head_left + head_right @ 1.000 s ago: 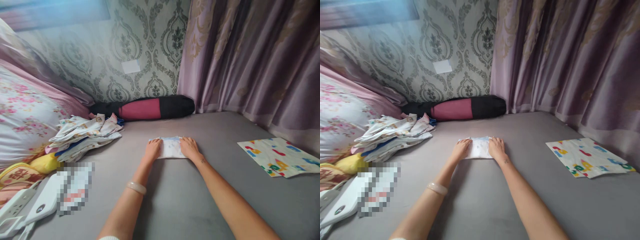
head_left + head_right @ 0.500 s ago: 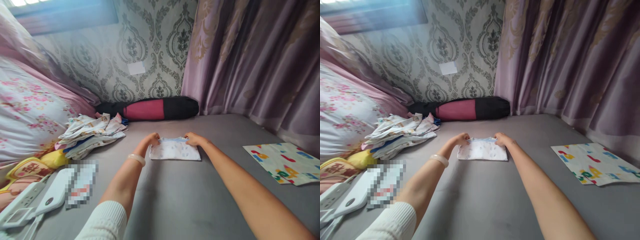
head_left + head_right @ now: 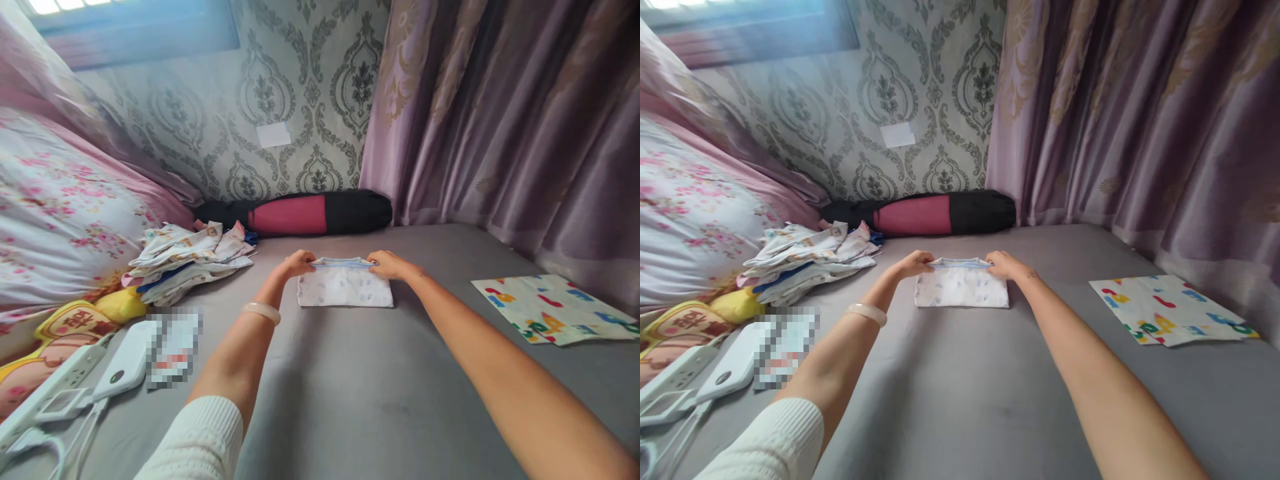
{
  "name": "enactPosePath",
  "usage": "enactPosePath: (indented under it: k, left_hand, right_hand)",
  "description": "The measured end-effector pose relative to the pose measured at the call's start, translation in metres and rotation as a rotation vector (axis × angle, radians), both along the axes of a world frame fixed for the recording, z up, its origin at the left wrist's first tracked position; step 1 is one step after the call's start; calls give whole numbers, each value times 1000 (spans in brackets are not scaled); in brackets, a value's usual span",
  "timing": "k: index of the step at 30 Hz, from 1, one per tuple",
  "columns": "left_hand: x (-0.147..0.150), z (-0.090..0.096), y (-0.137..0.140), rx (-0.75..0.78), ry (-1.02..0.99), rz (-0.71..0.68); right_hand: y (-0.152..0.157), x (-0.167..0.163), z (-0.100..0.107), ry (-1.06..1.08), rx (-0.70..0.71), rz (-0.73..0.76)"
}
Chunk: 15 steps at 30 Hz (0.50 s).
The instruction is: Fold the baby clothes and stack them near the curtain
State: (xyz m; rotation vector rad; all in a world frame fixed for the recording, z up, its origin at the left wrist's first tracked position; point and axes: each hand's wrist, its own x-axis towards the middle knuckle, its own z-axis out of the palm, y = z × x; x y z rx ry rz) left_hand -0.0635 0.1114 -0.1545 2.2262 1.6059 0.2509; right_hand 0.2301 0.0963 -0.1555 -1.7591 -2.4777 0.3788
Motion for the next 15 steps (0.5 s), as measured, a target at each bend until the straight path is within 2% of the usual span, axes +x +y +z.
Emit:
enactPosePath:
  k: [5,9,12,15]
  left_hand:
    - [-9,27,-11,-11,-141,-103]
    - [-9,41,-20,106,-95,-56]
    - [-5,38,-29,292,-27,2]
    - [-2,25,-42,431,10,-13]
  right_hand:
    - [-17,5,32,56,49,45]
    - [-27,9,45,106,151,22]
    - [-36,9,41,103,299,17]
    - [-47,9,28,36,430,60]
